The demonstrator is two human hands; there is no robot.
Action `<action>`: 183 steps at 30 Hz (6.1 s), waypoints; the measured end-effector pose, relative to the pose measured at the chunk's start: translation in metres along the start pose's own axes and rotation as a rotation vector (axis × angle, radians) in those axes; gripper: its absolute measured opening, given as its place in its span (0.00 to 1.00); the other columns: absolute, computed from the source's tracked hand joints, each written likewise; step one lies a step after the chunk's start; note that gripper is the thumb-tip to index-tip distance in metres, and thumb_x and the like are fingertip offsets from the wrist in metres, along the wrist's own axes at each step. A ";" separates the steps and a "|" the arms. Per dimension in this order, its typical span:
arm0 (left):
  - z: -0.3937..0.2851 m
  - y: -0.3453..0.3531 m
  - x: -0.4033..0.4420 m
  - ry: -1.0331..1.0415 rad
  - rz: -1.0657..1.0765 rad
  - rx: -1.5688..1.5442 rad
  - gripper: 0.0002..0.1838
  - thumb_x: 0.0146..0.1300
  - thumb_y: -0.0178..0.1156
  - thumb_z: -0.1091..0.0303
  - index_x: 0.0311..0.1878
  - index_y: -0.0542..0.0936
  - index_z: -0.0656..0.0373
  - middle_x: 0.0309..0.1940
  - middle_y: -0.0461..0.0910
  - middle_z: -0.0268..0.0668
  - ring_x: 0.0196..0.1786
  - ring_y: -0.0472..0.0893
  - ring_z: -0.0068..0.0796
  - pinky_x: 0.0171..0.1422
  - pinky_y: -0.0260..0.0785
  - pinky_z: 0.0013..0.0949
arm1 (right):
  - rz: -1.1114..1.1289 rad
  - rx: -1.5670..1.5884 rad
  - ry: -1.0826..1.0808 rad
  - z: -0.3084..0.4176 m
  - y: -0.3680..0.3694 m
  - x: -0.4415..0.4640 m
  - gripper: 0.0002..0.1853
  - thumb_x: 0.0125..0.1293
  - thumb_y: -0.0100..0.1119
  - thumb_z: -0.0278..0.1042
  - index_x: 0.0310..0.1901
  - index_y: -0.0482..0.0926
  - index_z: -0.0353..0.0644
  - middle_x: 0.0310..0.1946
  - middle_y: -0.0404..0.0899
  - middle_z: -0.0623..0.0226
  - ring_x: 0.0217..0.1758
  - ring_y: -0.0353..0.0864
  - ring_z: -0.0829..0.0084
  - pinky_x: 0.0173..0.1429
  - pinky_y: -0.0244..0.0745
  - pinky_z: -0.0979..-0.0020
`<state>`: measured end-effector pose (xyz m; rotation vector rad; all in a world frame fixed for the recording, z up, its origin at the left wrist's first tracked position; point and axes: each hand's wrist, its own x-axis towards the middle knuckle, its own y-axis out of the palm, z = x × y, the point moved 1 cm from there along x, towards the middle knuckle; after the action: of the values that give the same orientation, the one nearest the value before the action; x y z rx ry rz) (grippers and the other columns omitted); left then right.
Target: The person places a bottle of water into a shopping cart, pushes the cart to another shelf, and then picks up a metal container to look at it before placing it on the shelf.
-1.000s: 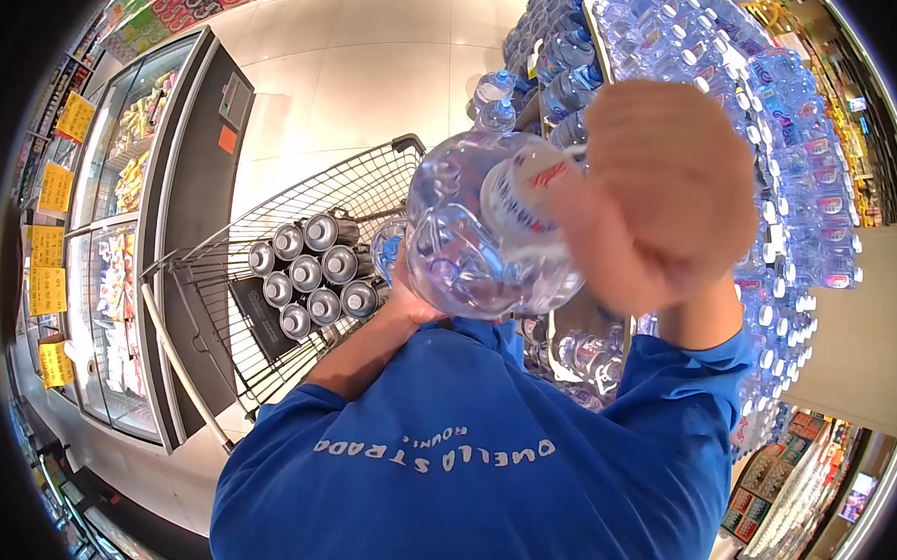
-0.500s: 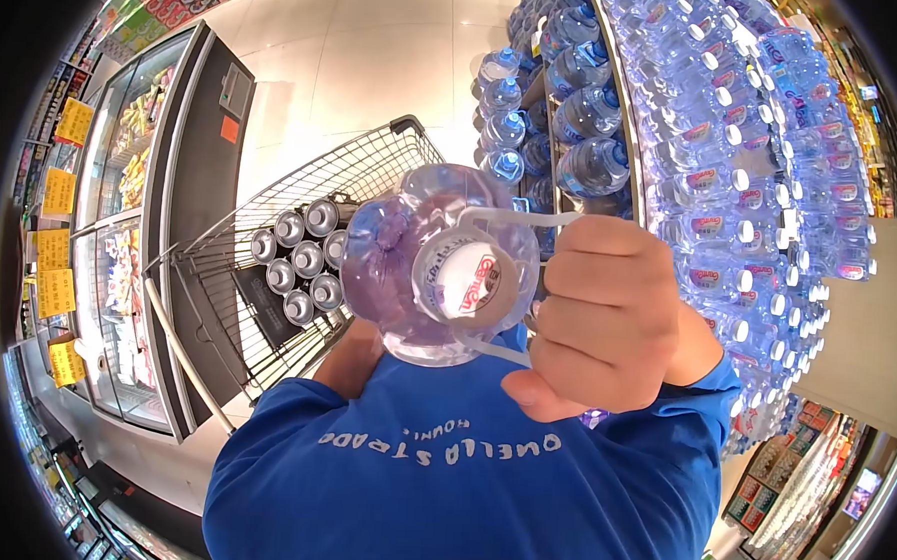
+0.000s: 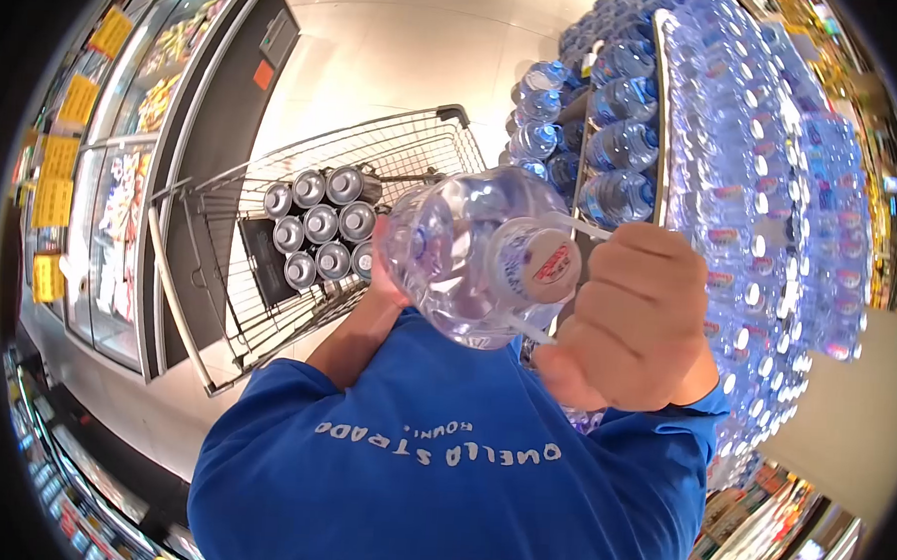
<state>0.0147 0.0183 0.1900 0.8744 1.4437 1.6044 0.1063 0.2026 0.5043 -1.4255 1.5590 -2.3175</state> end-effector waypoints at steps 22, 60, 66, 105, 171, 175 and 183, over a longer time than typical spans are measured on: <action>-0.081 -0.128 -0.077 0.280 -0.736 0.962 0.27 0.77 0.51 0.49 0.67 0.74 0.60 0.55 0.84 0.47 0.56 0.84 0.43 0.62 0.75 0.42 | 0.077 -0.075 0.097 -0.109 0.137 0.094 0.21 0.62 0.67 0.21 0.12 0.71 0.44 0.10 0.67 0.67 0.10 0.62 0.68 0.18 0.52 0.66; -0.046 -0.155 -0.138 -0.250 -1.376 2.262 0.25 0.62 0.61 0.43 0.54 0.85 0.50 0.49 0.86 0.39 0.55 0.83 0.41 0.62 0.72 0.48 | 0.936 0.057 0.670 -0.248 0.437 -0.152 0.19 0.68 0.55 0.47 0.30 0.85 0.40 0.29 0.85 0.47 0.37 0.86 0.45 0.49 0.81 0.48; -0.049 -0.163 -0.138 -0.209 -1.382 2.314 0.24 0.61 0.61 0.43 0.52 0.86 0.50 0.47 0.87 0.38 0.53 0.84 0.41 0.59 0.73 0.48 | 0.910 0.131 0.595 -0.227 0.445 -0.146 0.19 0.67 0.56 0.47 0.30 0.85 0.40 0.29 0.85 0.49 0.35 0.86 0.48 0.46 0.81 0.49; -0.091 -0.177 -0.135 -0.508 -0.724 2.239 0.27 0.72 0.52 0.42 0.53 0.86 0.55 0.50 0.86 0.49 0.57 0.82 0.52 0.64 0.72 0.49 | 0.834 -0.118 1.202 -0.004 0.345 -0.345 0.39 0.62 0.66 0.47 0.74 0.66 0.48 0.79 0.58 0.62 0.85 0.48 0.52 0.83 0.43 0.40; 0.091 -0.216 -0.332 -0.192 -0.198 3.103 0.21 0.76 0.52 0.44 0.44 0.86 0.48 0.36 0.85 0.39 0.42 0.84 0.47 0.56 0.68 0.61 | 0.192 -0.959 1.723 0.285 -0.189 -0.522 0.26 0.72 0.56 0.59 0.56 0.75 0.44 0.49 0.83 0.49 0.49 0.85 0.47 0.52 0.80 0.51; 0.115 -0.217 -0.345 0.029 -0.302 3.213 0.20 0.75 0.53 0.45 0.44 0.86 0.49 0.39 0.85 0.39 0.49 0.82 0.44 0.58 0.66 0.63 | 0.100 -0.855 1.566 0.275 -0.193 -0.546 0.25 0.72 0.58 0.58 0.46 0.73 0.40 0.36 0.84 0.50 0.41 0.85 0.44 0.46 0.78 0.48; 0.201 -0.155 -0.340 0.557 -0.603 2.327 0.07 0.68 0.61 0.72 0.41 0.81 0.67 0.35 0.83 0.45 0.39 0.82 0.42 0.43 0.75 0.42 | 0.029 -0.818 1.453 0.279 -0.206 -0.559 0.20 0.66 0.65 0.54 0.39 0.77 0.42 0.22 0.80 0.59 0.27 0.83 0.52 0.35 0.76 0.53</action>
<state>0.3622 -0.1890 0.0633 0.6970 3.1910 -1.0995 0.7148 0.3580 0.3080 0.8289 2.8635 -2.8585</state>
